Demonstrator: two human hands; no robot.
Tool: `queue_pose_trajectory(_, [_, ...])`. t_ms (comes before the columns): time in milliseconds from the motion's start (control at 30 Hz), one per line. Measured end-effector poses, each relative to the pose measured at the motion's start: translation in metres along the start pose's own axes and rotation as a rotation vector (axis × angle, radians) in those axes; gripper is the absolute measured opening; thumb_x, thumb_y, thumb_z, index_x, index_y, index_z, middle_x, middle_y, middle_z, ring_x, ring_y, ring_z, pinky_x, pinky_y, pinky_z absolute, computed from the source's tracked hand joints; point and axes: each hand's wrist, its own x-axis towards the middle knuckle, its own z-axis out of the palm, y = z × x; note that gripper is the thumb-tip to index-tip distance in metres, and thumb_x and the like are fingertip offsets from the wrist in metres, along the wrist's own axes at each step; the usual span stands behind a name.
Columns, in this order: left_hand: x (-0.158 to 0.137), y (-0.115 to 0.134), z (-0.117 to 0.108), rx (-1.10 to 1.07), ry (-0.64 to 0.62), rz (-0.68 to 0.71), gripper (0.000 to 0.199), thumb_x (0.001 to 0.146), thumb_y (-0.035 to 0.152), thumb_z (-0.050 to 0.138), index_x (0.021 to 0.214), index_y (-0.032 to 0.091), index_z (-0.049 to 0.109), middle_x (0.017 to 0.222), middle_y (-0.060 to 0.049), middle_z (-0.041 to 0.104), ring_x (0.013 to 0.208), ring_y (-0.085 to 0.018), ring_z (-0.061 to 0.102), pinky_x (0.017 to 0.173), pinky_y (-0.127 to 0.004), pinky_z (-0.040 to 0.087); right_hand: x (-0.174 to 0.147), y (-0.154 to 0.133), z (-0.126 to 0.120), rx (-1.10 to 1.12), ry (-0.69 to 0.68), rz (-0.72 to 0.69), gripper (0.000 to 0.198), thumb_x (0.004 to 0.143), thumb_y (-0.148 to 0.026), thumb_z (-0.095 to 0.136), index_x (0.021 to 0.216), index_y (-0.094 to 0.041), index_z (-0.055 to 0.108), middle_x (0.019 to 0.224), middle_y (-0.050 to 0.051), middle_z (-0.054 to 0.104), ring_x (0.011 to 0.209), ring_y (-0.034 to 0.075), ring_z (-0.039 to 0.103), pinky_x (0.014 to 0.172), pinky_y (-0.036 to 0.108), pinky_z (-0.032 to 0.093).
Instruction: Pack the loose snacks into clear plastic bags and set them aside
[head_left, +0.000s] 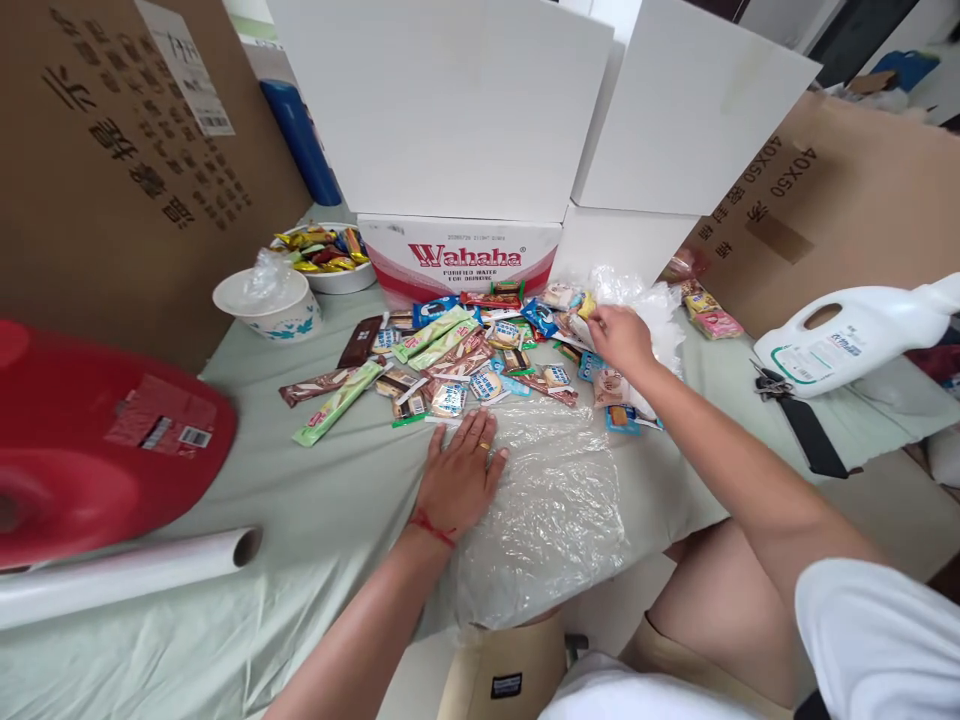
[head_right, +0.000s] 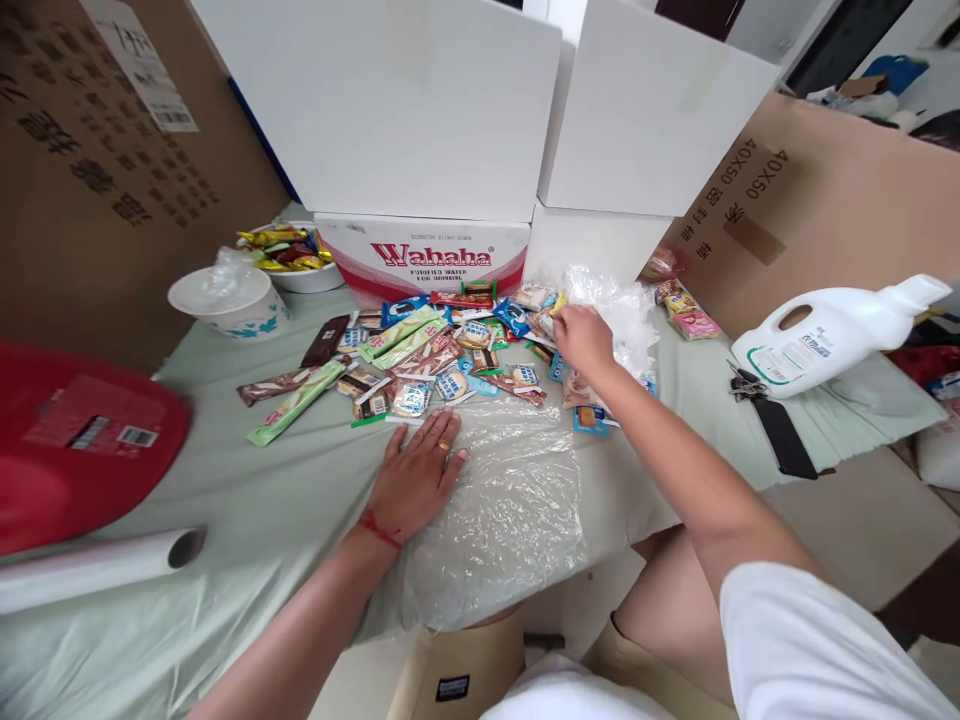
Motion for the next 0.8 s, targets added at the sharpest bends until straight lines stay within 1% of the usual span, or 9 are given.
queue_pose_trajectory(67, [0.0,0.0,-0.001,-0.006,0.0,0.0,0.06,0.109,0.045,0.026,0.163,0.023,0.043,0.171,-0.008,0.035,0.159,-0.026,0.035,0.132,-0.057,0.018,0.047,-0.013,0.005,-0.03,-0.037,-0.091,0.042,0.099,-0.024,0.051,0.138,-0.015,0.063,0.135,0.017,0.067,0.129,0.035,0.052,0.106,0.043,0.044])
queue_pose_trajectory(133, [0.0,-0.001,-0.002,-0.011,-0.002,-0.004,0.06,0.11,0.045,0.025,0.163,0.024,0.043,0.172,-0.007,0.035,0.159,-0.026,0.035,0.133,-0.057,0.018,0.084,-0.025,0.016,-0.05,-0.177,-0.104,0.063,0.088,-0.02,0.066,0.15,-0.014,0.054,0.147,0.018,0.06,0.136,0.036,0.047,0.109,0.043,0.044])
queue_pose_trajectory(200, [0.0,-0.001,-0.002,-0.017,-0.004,-0.004,0.059,0.11,0.045,0.026,0.163,0.024,0.042,0.171,-0.007,0.036,0.159,-0.026,0.035,0.133,-0.057,0.018,0.106,-0.032,0.026,-0.051,-0.263,-0.063,0.066,0.079,-0.017,0.075,0.144,-0.011,0.06,0.141,0.02,0.064,0.131,0.037,0.052,0.105,0.042,0.047])
queue_pose_trajectory(300, [-0.001,-0.001,-0.002,-0.024,0.003,0.007,0.059,0.109,0.045,0.028,0.163,0.024,0.042,0.171,-0.008,0.037,0.159,-0.027,0.036,0.132,-0.058,0.019,0.115,-0.032,0.03,-0.027,-0.26,0.004,0.043,0.082,-0.014,0.072,0.125,-0.009,0.072,0.125,0.02,0.073,0.116,0.035,0.063,0.096,0.04,0.05])
queue_pose_trajectory(367, [0.0,-0.001,-0.002,-0.025,0.005,0.011,0.059,0.109,0.045,0.03,0.163,0.025,0.042,0.171,-0.008,0.037,0.159,-0.027,0.035,0.133,-0.057,0.018,0.109,-0.025,0.022,0.008,-0.19,0.028,0.035,0.092,-0.013,0.06,0.125,-0.01,0.073,0.124,0.019,0.074,0.111,0.03,0.066,0.094,0.038,0.049])
queue_pose_trajectory(467, [0.0,-0.001,-0.002,-0.027,-0.001,0.002,0.06,0.108,0.045,0.031,0.163,0.024,0.042,0.171,-0.008,0.036,0.159,-0.027,0.035,0.133,-0.057,0.016,0.086,-0.009,0.001,0.086,-0.007,0.034,0.041,0.105,-0.013,0.038,0.135,-0.008,0.065,0.127,0.018,0.073,0.115,0.022,0.064,0.098,0.033,0.044])
queue_pose_trajectory(600, [0.0,-0.001,0.0,-0.016,-0.001,0.004,0.06,0.109,0.045,0.029,0.163,0.022,0.042,0.172,-0.008,0.035,0.16,-0.027,0.034,0.133,-0.058,0.016,0.048,0.012,-0.02,0.199,0.114,0.038,0.041,0.105,-0.015,0.036,0.13,-0.007,0.067,0.113,0.014,0.078,0.104,0.017,0.068,0.096,0.029,0.045])
queue_pose_trajectory(700, [0.0,-0.001,0.002,-0.004,0.014,0.003,0.059,0.108,0.044,0.03,0.163,0.024,0.042,0.172,-0.008,0.035,0.159,-0.027,0.035,0.133,-0.057,0.015,0.024,0.024,-0.02,0.228,0.044,0.076,0.038,0.1,-0.016,0.042,0.121,-0.011,0.072,0.103,0.009,0.079,0.095,0.02,0.07,0.091,0.031,0.049])
queue_pose_trajectory(800, [0.0,-0.001,0.001,-0.004,0.02,0.009,0.059,0.108,0.043,0.031,0.163,0.026,0.042,0.171,-0.008,0.037,0.159,-0.026,0.035,0.133,-0.056,0.015,-0.001,0.031,-0.012,0.097,-0.214,-0.063,0.039,0.093,-0.025,0.06,0.129,-0.015,0.071,0.116,0.011,0.077,0.106,0.025,0.069,0.093,0.033,0.05])
